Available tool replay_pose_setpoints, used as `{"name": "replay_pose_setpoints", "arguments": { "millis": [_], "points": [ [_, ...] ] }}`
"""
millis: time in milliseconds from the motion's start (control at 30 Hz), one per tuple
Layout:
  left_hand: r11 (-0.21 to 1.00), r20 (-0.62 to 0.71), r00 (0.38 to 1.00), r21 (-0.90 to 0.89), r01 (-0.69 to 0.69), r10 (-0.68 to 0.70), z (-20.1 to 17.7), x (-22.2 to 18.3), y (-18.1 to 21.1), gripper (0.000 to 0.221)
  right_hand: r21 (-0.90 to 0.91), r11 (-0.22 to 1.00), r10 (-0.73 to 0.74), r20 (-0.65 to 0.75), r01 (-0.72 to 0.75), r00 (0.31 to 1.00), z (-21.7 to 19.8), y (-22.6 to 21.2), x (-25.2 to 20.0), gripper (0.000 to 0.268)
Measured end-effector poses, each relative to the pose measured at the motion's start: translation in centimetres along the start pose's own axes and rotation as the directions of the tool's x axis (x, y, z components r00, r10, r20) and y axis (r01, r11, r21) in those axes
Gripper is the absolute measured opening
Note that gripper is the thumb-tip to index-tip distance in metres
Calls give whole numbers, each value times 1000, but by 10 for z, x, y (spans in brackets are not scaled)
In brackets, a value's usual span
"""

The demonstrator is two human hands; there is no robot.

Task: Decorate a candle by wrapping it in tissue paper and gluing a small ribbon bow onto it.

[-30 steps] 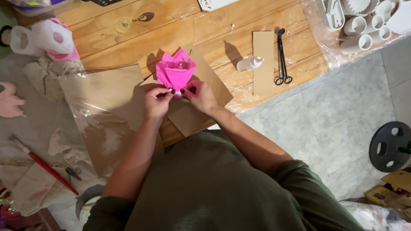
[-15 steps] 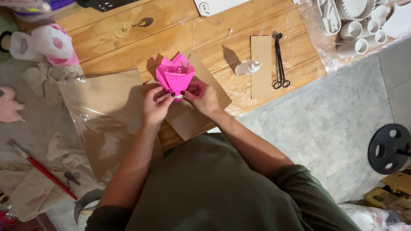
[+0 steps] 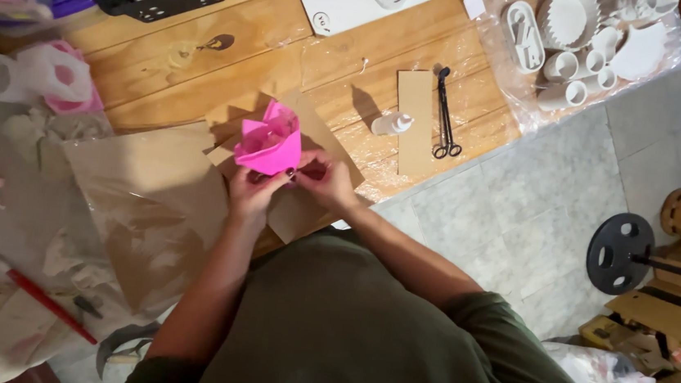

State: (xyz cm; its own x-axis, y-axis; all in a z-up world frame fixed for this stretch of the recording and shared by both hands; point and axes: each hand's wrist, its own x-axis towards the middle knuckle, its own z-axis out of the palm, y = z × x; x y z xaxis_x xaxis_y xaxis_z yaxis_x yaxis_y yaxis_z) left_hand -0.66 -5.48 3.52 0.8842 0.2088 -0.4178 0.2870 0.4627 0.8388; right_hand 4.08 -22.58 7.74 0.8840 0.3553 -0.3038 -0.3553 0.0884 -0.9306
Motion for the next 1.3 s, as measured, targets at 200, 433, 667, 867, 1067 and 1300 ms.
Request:
{"name": "replay_pose_setpoints", "arguments": {
  "millis": [200,433,667,867,1067,1300],
  "points": [
    [988,59,990,-98,-120,126,-28,-12,23,60,-130,991,-14,100,27,995,-3,-53,-38,26],
    [961,139,988,-276,-20,61,-63,-34,88,66,-480,876,-269,-566,-46,779,-147,-17,-24,32],
    [969,175,976,-228,-91,133,-61,-48,129,59,-353,919,-294,-321,174,900,-151,-7,25,54],
    [942,213,963,-322,-92,166,-63,-58,147,69,-459,881,-227,-192,117,955,-125,-83,-9,46],
    [971,189,974,-222,-85,128,-85,-32,120,60,-7,999,-40,56,40,998,-84,-153,-55,53],
    [959,52,996,-277,-62,79,-86,-33,129,40,-423,888,-246,-102,182,964,-47,-199,-80,42]
  ]
}}
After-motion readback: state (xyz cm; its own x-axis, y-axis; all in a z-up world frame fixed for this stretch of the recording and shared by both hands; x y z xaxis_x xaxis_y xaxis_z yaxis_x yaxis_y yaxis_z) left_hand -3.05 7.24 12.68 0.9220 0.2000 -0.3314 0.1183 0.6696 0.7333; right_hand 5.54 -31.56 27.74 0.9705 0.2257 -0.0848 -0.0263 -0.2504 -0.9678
